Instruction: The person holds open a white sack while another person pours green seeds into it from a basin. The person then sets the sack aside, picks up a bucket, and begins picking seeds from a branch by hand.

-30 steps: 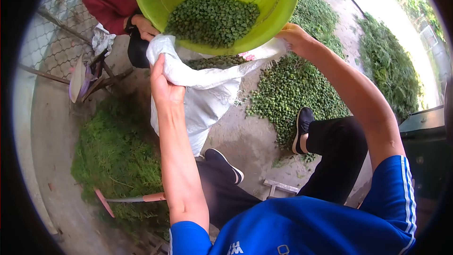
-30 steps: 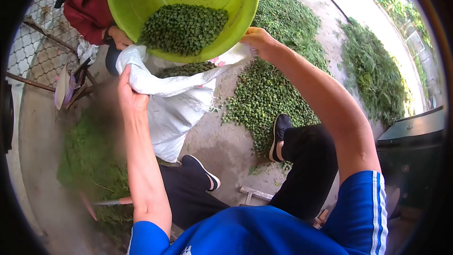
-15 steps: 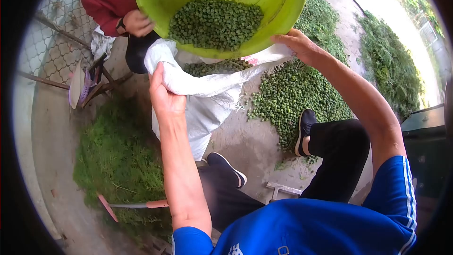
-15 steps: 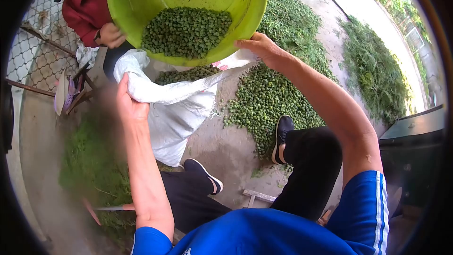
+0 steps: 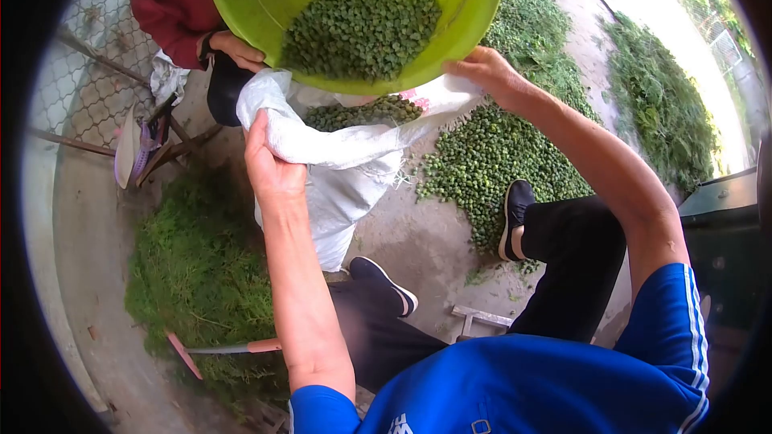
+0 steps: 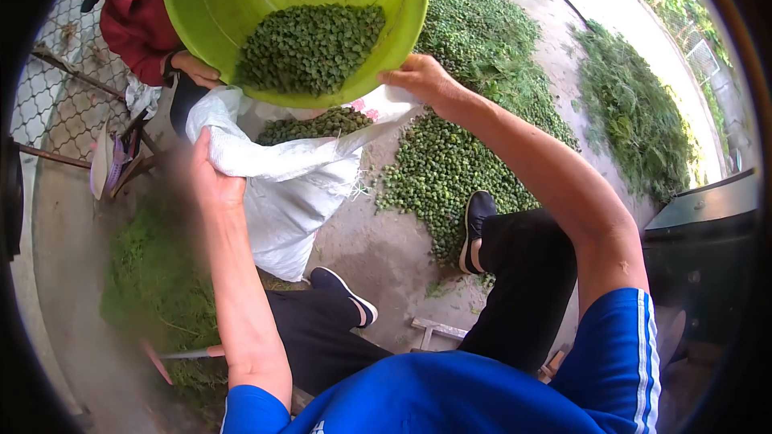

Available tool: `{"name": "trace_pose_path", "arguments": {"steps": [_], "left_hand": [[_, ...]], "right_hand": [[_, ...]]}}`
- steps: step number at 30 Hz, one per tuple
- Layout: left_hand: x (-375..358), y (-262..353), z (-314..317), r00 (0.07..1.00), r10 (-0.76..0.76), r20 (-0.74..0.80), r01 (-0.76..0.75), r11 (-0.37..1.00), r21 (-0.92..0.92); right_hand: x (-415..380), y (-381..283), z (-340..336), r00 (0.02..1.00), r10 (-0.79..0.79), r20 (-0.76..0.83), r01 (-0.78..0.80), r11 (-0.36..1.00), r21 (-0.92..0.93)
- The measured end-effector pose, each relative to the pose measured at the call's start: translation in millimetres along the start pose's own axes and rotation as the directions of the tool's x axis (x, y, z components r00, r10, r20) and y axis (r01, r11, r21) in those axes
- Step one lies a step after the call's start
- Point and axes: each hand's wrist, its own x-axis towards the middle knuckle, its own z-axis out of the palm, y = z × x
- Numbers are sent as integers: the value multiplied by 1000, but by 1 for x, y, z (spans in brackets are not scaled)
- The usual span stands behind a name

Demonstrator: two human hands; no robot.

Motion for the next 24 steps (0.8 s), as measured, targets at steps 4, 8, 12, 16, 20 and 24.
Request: {"name": "trace_pose_path", "arguments": {"steps": [4,8,12,16,20,24], "left_hand": [[-8,-1,6,1000,26,-4,-26,1000,15],[-2,-3,1,997,66,-32,-66,998,21],[-3,-4,7,995,61,-75,-60,998,24],[-1,-4,5,996,55,-69,-54,998,10],[-2,-5,6,998,68,2,-68,998,-15],[-2,-5,6,998,68,-14,-68,998,-8]], "right_hand": [[-7,-13,3,996,-54,65,60,994,-89],[24,16,-24,991,132,23,-123,832,541],[43,13,-19,975,206,-87,-87,708,701],[39,2,-14,964,226,-141,-70,727,683],[37,10,-12,965,214,-153,-54,729,682],[33,11,-9,969,197,-152,-46,743,668]]}}
